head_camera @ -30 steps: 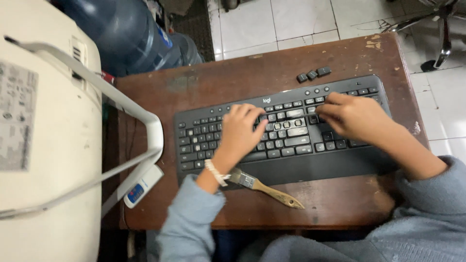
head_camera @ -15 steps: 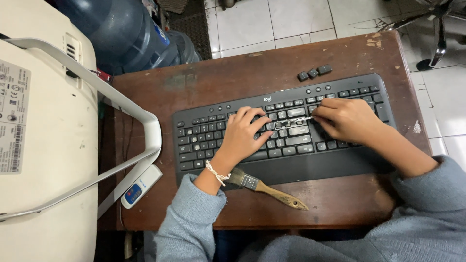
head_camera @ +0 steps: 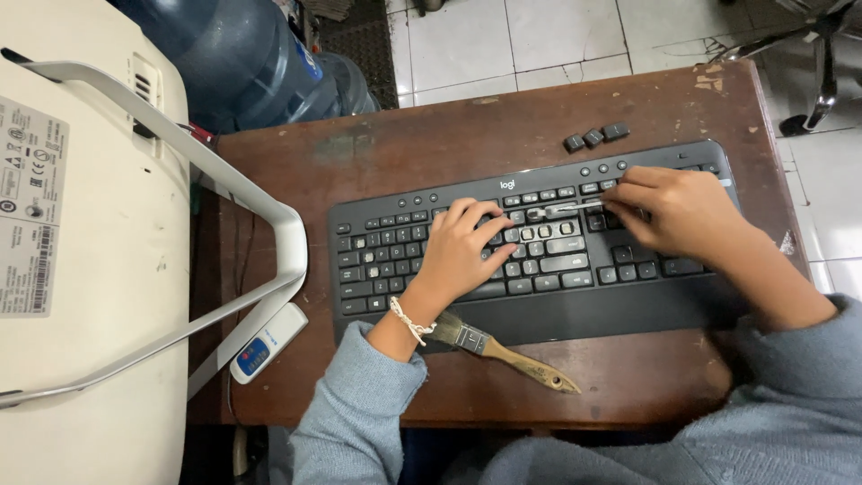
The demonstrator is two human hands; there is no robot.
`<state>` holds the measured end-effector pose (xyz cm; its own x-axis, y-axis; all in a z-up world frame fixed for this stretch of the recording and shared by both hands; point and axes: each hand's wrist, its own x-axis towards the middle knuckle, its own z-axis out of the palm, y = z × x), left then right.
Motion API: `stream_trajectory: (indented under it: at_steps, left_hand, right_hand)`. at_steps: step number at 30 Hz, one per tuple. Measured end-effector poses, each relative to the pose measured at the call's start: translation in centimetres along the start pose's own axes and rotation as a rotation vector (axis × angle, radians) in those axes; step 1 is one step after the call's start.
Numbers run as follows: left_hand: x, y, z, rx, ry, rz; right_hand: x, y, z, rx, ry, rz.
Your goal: The person cleans a computer keyboard using a paintbrush to sweep dust from between the keys. They then use a small metal tool to pry off several keycaps and place them on the table.
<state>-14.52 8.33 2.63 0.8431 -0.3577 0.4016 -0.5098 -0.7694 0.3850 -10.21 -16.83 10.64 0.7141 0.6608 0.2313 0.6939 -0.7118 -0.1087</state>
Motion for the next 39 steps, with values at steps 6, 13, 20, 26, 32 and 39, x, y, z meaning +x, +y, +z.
stream_trajectory:
  at_steps: [6, 13, 20, 26, 32, 39]
  left_hand:
    - [0.5, 0.3, -0.9, -0.017, 0.021, 0.048]
    - [0.5, 0.4, -1.0, -0.032, 0.023, 0.045]
    - [0.2, 0.2, -0.4, -0.007, 0.023, 0.013]
    - [0.1, 0.1, -0.3, -0.01, 0.019, 0.014]
    - [0.0, 0.0, 0.0, 0.0, 0.038, 0.012]
    - [0.0, 0.0, 0.0, 0.012, 0.045, 0.013]
  right_hand:
    - [-0.5, 1.4, 4.1, -0.088, 0.073, -0.192]
    - [-0.7, 1.7, 5.0, -0.073, 0.051, -0.231]
    - [-0.5, 0.5, 4.8, -0.092, 0.17, -0.263]
    - [-0.7, -0.1, 4.3, -0.162, 0.184, -0.276]
    - [-0.5, 0.2, 3.1, -0.166, 0.15, -0.259]
    - [-0.4, -0.5, 3.8, -0.188, 0.252, -0.253]
